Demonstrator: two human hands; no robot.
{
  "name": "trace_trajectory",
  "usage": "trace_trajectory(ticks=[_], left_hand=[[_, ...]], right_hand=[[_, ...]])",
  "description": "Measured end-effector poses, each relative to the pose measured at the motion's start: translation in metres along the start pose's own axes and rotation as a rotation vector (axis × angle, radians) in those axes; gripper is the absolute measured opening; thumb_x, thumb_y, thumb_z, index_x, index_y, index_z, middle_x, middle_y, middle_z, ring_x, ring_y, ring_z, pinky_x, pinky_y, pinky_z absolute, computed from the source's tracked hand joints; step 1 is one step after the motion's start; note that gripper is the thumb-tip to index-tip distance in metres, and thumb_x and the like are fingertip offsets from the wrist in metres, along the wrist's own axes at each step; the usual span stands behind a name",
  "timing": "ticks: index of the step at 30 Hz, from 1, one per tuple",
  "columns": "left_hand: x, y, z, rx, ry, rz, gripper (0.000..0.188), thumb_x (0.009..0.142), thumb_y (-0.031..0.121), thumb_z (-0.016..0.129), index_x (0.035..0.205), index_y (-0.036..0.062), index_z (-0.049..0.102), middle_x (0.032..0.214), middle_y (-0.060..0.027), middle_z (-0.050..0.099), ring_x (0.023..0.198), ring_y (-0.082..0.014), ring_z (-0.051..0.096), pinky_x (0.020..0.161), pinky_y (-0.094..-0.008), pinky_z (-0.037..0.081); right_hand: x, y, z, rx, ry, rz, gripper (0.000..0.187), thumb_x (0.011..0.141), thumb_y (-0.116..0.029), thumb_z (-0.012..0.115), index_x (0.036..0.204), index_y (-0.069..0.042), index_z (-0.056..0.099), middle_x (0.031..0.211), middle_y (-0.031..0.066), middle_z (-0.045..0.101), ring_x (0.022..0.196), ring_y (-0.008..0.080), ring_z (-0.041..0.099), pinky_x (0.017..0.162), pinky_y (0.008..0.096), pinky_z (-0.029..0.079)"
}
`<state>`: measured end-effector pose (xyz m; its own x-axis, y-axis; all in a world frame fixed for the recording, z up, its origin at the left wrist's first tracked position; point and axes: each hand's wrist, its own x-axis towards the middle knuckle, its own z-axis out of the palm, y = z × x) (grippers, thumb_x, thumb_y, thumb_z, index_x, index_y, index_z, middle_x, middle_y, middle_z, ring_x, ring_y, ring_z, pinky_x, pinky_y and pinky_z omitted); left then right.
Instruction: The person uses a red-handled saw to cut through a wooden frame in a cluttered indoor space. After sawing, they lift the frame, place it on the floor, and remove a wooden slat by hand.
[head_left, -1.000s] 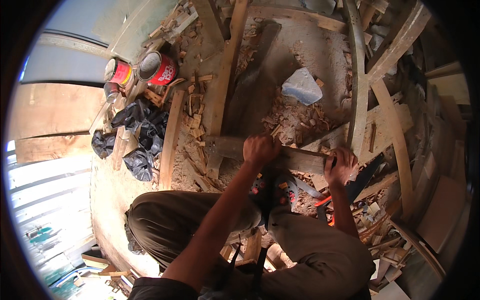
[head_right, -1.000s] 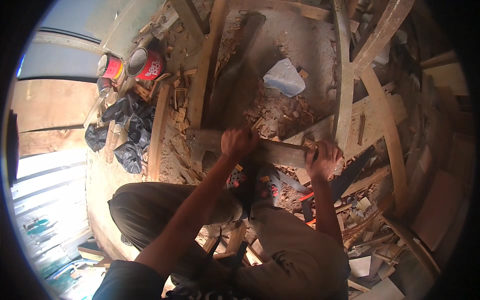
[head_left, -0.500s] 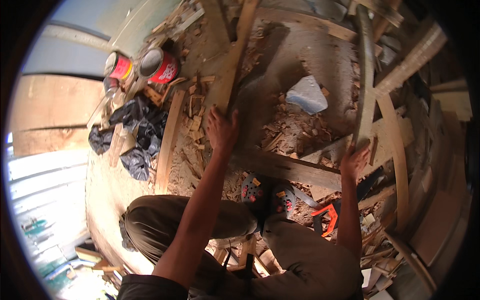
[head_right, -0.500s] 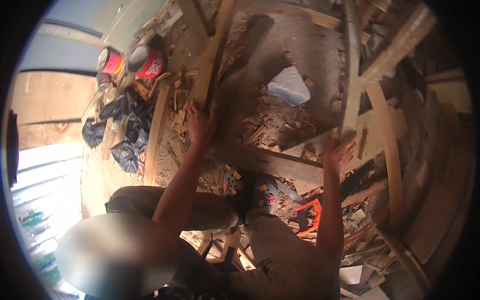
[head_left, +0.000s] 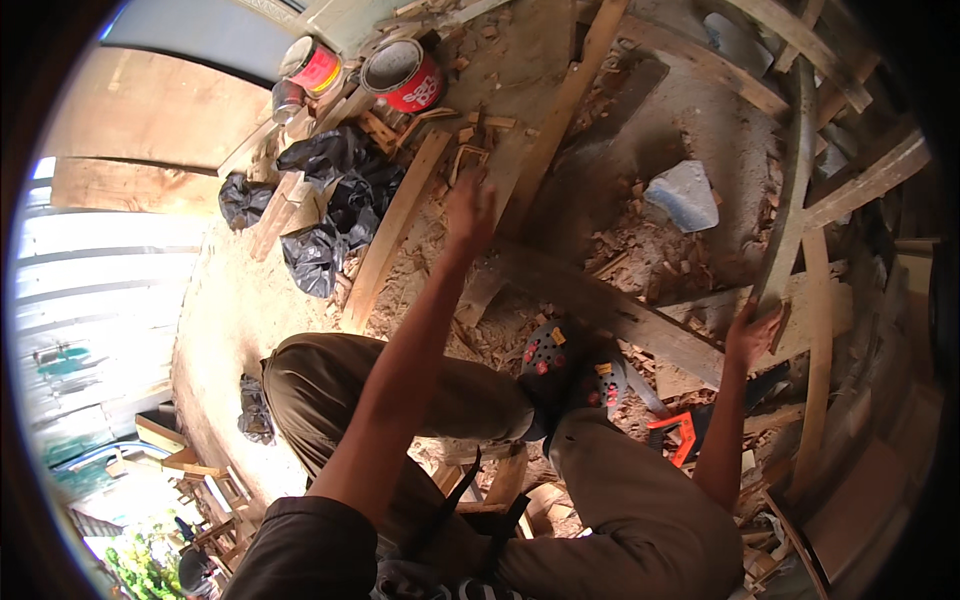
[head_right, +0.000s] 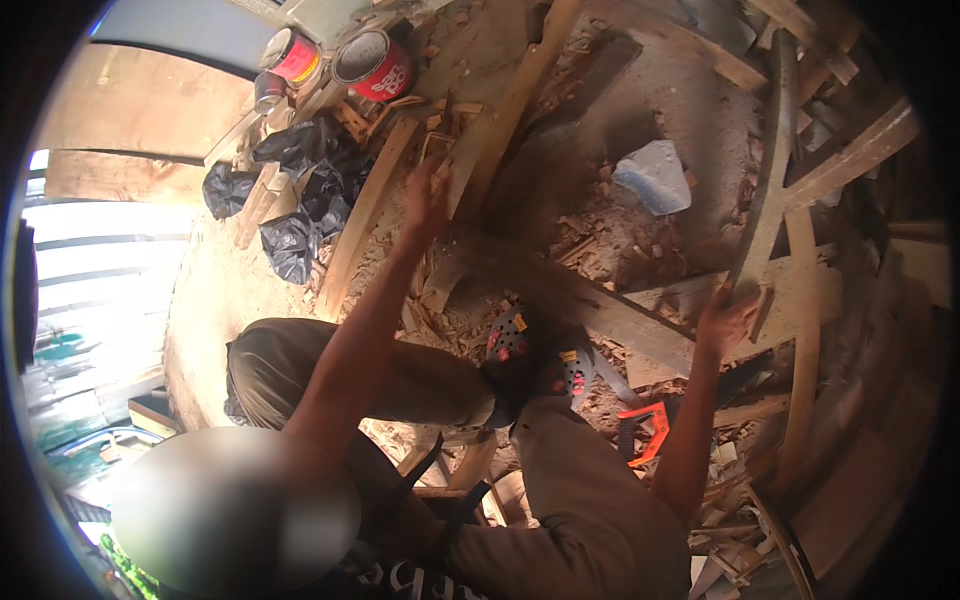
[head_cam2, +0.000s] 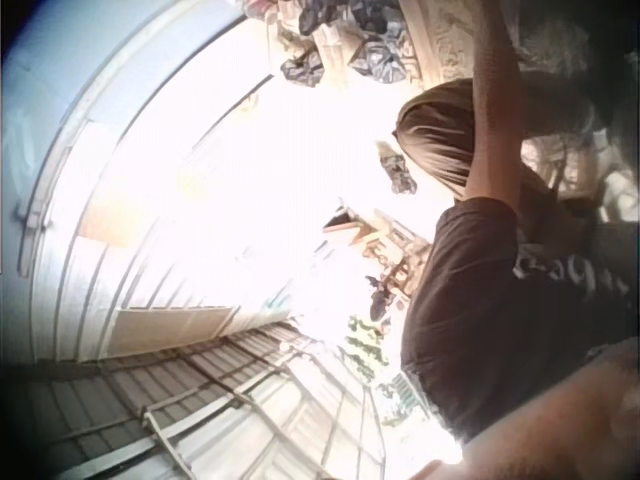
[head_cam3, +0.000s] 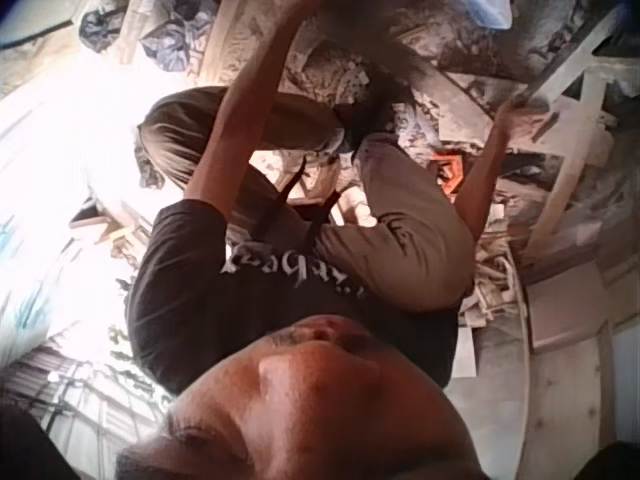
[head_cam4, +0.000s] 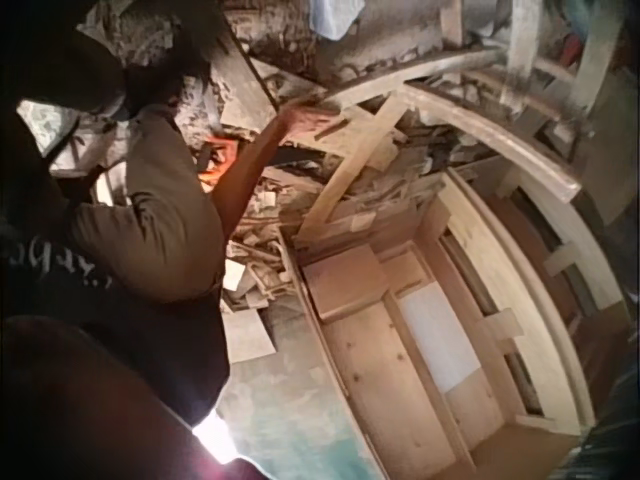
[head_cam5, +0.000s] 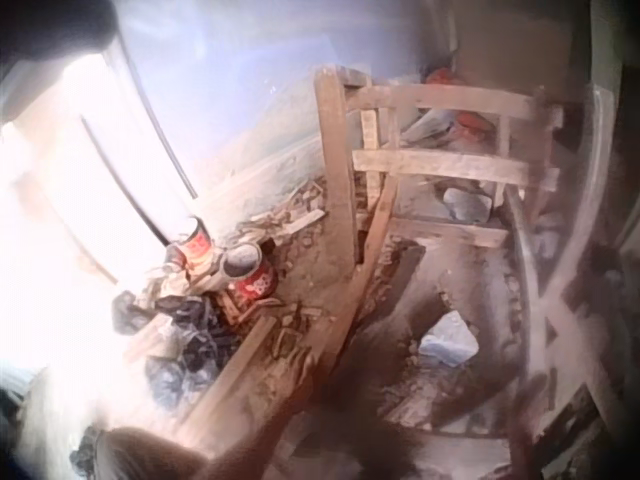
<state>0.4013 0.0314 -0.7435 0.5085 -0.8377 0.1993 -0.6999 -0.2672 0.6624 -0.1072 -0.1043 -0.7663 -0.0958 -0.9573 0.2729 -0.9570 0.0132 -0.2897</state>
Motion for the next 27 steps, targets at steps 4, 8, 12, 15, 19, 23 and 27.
trace_trajectory(ticks=[4, 8, 12, 15, 19, 23, 27], left_hand=[[-0.061, -0.115, -0.067, 0.384, 0.077, -0.520, 0.066, 0.090, 0.033, 0.063, 0.143, 0.0028, 0.036, 0.145, -0.0212, 0.042, 0.130, -0.0400, 0.044, 0.108, -0.0599, 0.029], [-0.107, -0.187, -0.084, 0.806, 0.149, -0.632, 0.076, 0.086, 0.045, 0.067, 0.141, 0.0025, 0.036, 0.142, -0.0202, 0.041, 0.133, -0.0379, 0.040, 0.106, -0.0639, 0.028], [-0.099, -0.184, -0.090, 0.604, -0.011, -0.713, 0.076, 0.083, 0.047, 0.071, 0.135, 0.0012, 0.040, 0.136, -0.0209, 0.044, 0.132, -0.0379, 0.040, 0.102, -0.0641, 0.033], [-0.100, -0.168, -0.107, 0.660, -0.074, -0.621, 0.082, 0.080, 0.045, 0.075, 0.139, -0.0023, 0.041, 0.137, -0.0254, 0.044, 0.126, -0.0432, 0.046, 0.101, -0.0508, 0.043], [-0.078, -0.145, -0.136, 0.444, -0.022, -0.383, 0.063, 0.077, 0.037, 0.079, 0.116, -0.0065, 0.055, 0.113, -0.0244, 0.056, 0.105, -0.0401, 0.058, 0.088, -0.0462, 0.048], [-0.051, -0.114, -0.192, -0.225, -0.069, -0.505, 0.058, 0.083, 0.036, 0.077, 0.117, -0.0070, 0.059, 0.100, -0.0133, 0.060, 0.092, -0.0257, 0.060, 0.082, -0.0350, 0.048], [0.002, -0.014, -0.255, -0.513, -0.261, -0.421, 0.055, 0.091, 0.042, 0.069, 0.121, -0.0044, 0.062, 0.098, -0.0042, 0.063, 0.092, -0.0156, 0.059, 0.082, -0.0292, 0.047]], right_hand=[[-0.009, -0.028, -0.015, -0.146, 0.135, -0.219, 0.068, 0.100, -0.045, 0.049, 0.144, 0.004, 0.031, 0.139, 0.0274, 0.044, 0.126, 0.0447, 0.047, 0.100, 0.0536, 0.042], [-0.054, -0.116, -0.021, 0.547, 0.166, -0.484, 0.052, 0.100, -0.031, 0.054, 0.136, 0.005, 0.044, 0.127, 0.0234, 0.051, 0.123, 0.0403, 0.047, 0.103, 0.0529, 0.039], [-0.125, -0.193, -0.031, 0.554, -0.296, -0.655, 0.047, 0.095, -0.021, 0.059, 0.134, -0.001, 0.045, 0.137, 0.0221, 0.045, 0.128, 0.0410, 0.045, 0.107, 0.0513, 0.035], [-0.131, -0.206, -0.043, 0.685, -0.415, -0.696, 0.043, 0.093, -0.015, 0.060, 0.132, -0.003, 0.047, 0.136, 0.0221, 0.046, 0.127, 0.0411, 0.046, 0.105, 0.0507, 0.037], [-0.091, -0.176, -0.067, 0.614, -0.278, -0.677, 0.045, 0.092, -0.014, 0.060, 0.134, -0.002, 0.047, 0.133, 0.0230, 0.048, 0.126, 0.0410, 0.047, 0.105, 0.0501, 0.038], [-0.059, -0.174, -0.129, 0.451, -0.258, -0.519, 0.049, 0.093, -0.022, 0.064, 0.134, 0.000, 0.047, 0.131, 0.0261, 0.048, 0.124, 0.0432, 0.047, 0.104, 0.0495, 0.039], [-0.015, -0.184, -0.203, 0.606, -0.162, -0.575, 0.043, 0.094, -0.019, 0.063, 0.129, 0.001, 0.049, 0.127, 0.0250, 0.050, 0.119, 0.0416, 0.050, 0.101, 0.0461, 0.042]])
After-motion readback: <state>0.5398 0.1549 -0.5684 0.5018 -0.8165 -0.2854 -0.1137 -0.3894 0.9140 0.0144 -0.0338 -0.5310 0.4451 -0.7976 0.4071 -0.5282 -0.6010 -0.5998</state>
